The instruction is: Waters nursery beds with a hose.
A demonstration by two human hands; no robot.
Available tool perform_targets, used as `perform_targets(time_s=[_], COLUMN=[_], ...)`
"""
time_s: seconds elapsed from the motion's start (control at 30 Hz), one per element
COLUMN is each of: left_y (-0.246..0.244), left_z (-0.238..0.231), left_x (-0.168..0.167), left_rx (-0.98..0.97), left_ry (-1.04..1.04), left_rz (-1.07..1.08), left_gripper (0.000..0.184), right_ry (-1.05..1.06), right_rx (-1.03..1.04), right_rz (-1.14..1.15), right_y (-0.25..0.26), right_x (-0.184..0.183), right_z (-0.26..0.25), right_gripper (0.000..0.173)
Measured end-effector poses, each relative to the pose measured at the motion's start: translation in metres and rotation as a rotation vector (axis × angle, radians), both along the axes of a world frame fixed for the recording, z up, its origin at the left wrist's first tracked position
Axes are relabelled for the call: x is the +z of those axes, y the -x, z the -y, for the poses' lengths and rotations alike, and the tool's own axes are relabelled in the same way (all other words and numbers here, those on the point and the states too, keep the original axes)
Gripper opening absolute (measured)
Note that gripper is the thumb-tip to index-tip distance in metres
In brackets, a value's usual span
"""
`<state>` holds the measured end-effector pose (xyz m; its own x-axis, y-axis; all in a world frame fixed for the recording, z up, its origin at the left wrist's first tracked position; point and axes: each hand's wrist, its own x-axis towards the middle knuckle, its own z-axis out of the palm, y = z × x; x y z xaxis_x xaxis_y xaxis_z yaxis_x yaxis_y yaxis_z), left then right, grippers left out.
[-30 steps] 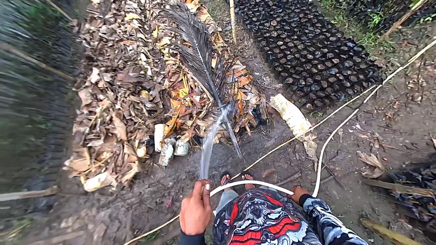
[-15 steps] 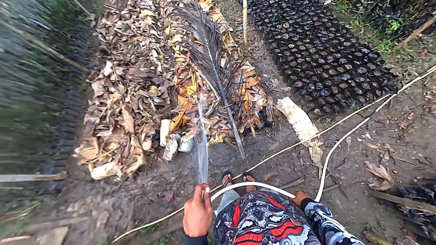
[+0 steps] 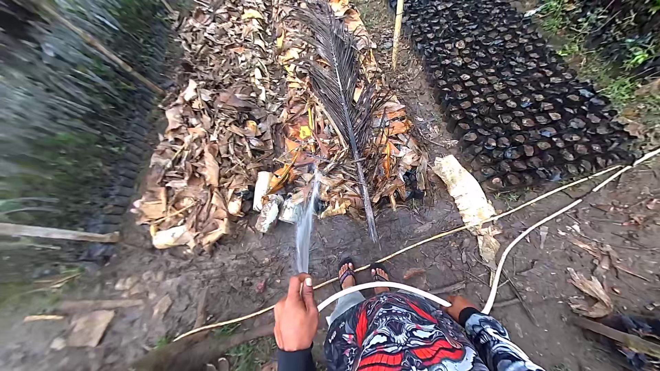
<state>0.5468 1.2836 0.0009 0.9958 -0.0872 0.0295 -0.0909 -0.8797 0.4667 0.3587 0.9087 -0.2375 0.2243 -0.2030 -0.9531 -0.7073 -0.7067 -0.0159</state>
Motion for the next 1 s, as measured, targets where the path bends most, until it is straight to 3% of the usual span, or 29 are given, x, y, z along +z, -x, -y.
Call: perform_targets(time_s=[0.1,0.27,0.4,0.57,0.73,0.9,1.0], left_y=[0.002,0.009,0.015,0.019,0.019,0.016,0.01], left_z=[-0.005,-0.007,-0.014,-0.015,-0.019,-0.017,-0.017], left_x=[0.002,-0.006,-0.008,-0.01,-0.002,0.001,0.006], left_rx=[0.062,0.02,0.067,0.077,0.11,0.036,0.018], left_ry=[0.014,-0.011,-0.007,-0.053,-0.022,-0.046,0.008], left_rz=[0.025,-0.144,-0.095,-0.351,-0.185,-0.317,-0.048], left_gripper=[0.04,0.037,0.037,0.033,0.035,0.034,0.04], right_ry=[-0.007,-0.014,-0.019,-0.016,-0.01,-0.031,-0.028], right_rx=[-0.017,-0.003,0.014,-0.02,0.018,0.005,0.013], right_rz=[0.018,0.013,0.021,0.032,0.008,0.021,0.031], right_y=[0.002,-0.002,0.0,-0.001,-0.005,-0.01,-0.006], right_x=[-0.003,0.0,-0.002,0.002,0.0,-0.001,-0.011], right_z=[0.0,-0.002,-0.001,-0.004,-0.005,-0.004,-0.002], right_gripper=[0.053,0.052,0.052,0.049,0.051,0.05,0.049])
